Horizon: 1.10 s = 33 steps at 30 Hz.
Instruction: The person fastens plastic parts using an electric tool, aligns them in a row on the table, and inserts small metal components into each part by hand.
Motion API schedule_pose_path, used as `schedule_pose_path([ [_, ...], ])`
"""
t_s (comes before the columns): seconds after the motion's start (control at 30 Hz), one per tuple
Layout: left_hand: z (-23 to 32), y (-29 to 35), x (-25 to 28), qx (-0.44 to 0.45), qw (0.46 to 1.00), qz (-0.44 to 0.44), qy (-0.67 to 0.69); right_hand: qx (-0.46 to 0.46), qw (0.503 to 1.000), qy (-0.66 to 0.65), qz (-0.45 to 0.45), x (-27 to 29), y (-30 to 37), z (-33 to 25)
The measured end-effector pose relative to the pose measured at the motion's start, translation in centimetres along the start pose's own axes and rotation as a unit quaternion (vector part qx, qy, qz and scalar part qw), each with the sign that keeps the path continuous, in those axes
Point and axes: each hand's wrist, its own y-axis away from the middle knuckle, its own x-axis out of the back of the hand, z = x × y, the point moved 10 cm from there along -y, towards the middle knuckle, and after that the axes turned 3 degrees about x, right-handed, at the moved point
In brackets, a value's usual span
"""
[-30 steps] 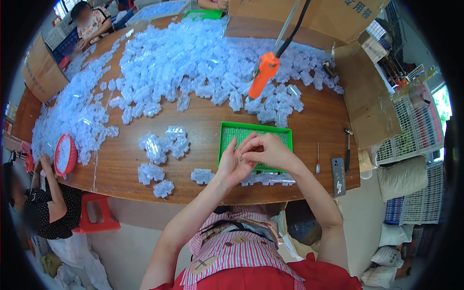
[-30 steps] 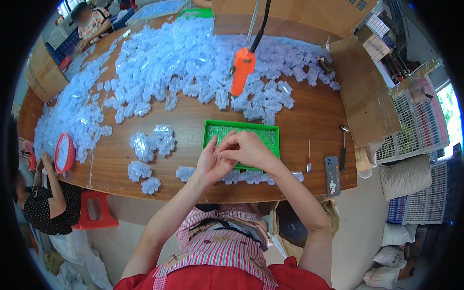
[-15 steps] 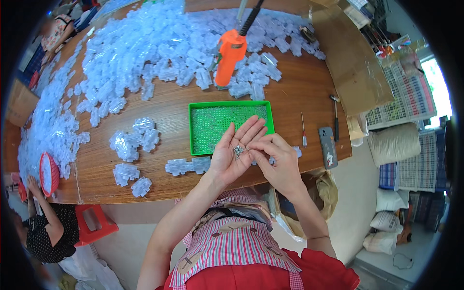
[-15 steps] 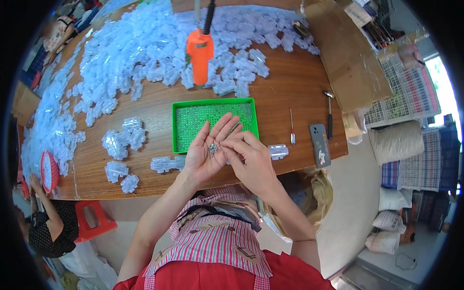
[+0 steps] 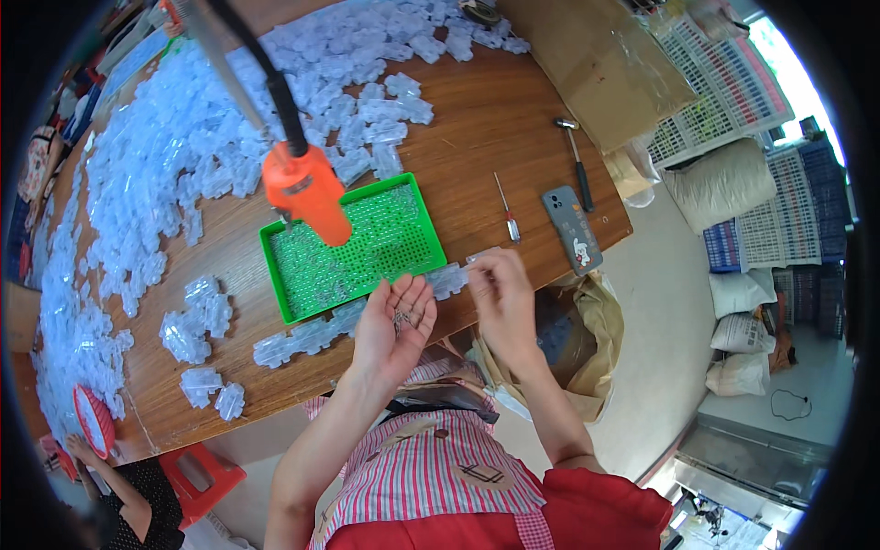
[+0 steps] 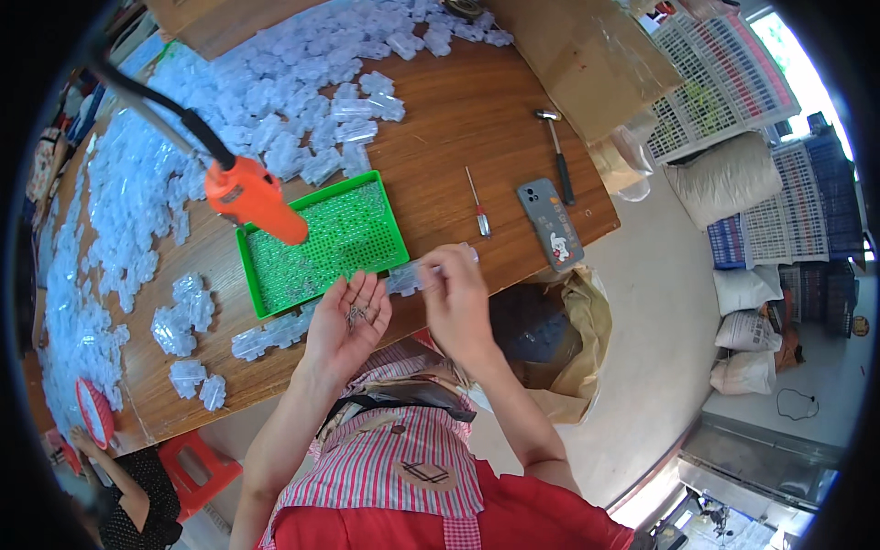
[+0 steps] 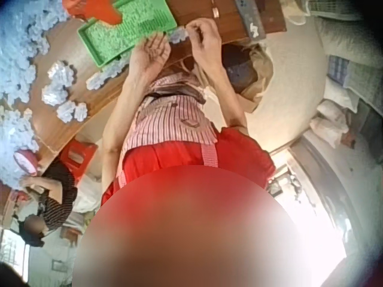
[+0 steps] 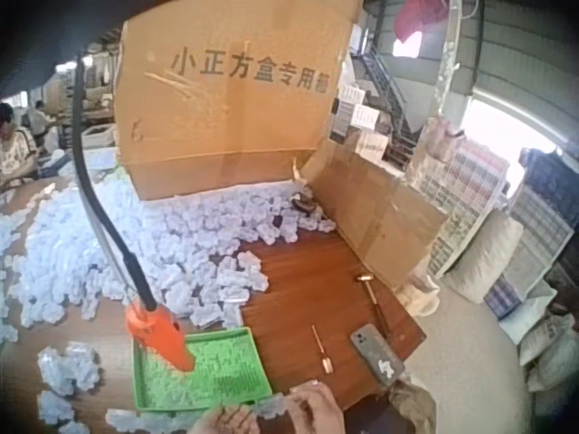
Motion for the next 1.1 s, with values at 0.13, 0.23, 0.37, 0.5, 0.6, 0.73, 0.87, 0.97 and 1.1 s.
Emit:
schedule_pose_path([
  [0.13,-1.9,-1.0,-1.1,0.018,0.999,-0.029,-0.016,-0.105,0.991,0.059,0.063,4.9,1.6,7.4],
  [0.23,-3.2,-1.7,-1.1,0.036,0.997,-0.046,-0.046,-0.148,0.987,0.042,0.054,5.1,1.9,9.8],
  [0.37,-5.0,-2.3,-0.8,0.058,0.995,-0.037,-0.070,-0.058,0.990,0.122,0.046,4.9,1.3,10.0],
  [0.5,-6.4,-2.2,-1.1,0.083,0.988,-0.037,-0.126,-0.028,0.993,0.108,0.044,4.5,0.9,9.6],
  [0.6,-7.6,-1.7,-2.6,0.116,0.983,-0.063,-0.128,-0.037,0.992,0.111,0.040,4.7,0.8,9.9],
  [0.73,-8.4,-2.9,-3.8,0.126,0.977,-0.113,-0.127,-0.033,0.993,0.109,0.038,4.5,0.5,10.0],
  [0.87,-8.5,-4.4,-3.7,0.110,0.981,-0.105,-0.117,-0.010,0.993,0.118,0.028,4.4,0.2,9.5],
  [0.97,-8.3,-4.8,-3.5,0.102,0.985,-0.083,-0.114,0.002,0.991,0.132,0.016,4.4,0.0,9.2],
  [1.1,-8.2,-4.9,-3.5,0.101,0.986,-0.083,-0.106,0.012,0.990,0.140,-0.006,4.1,0.0,9.1],
])
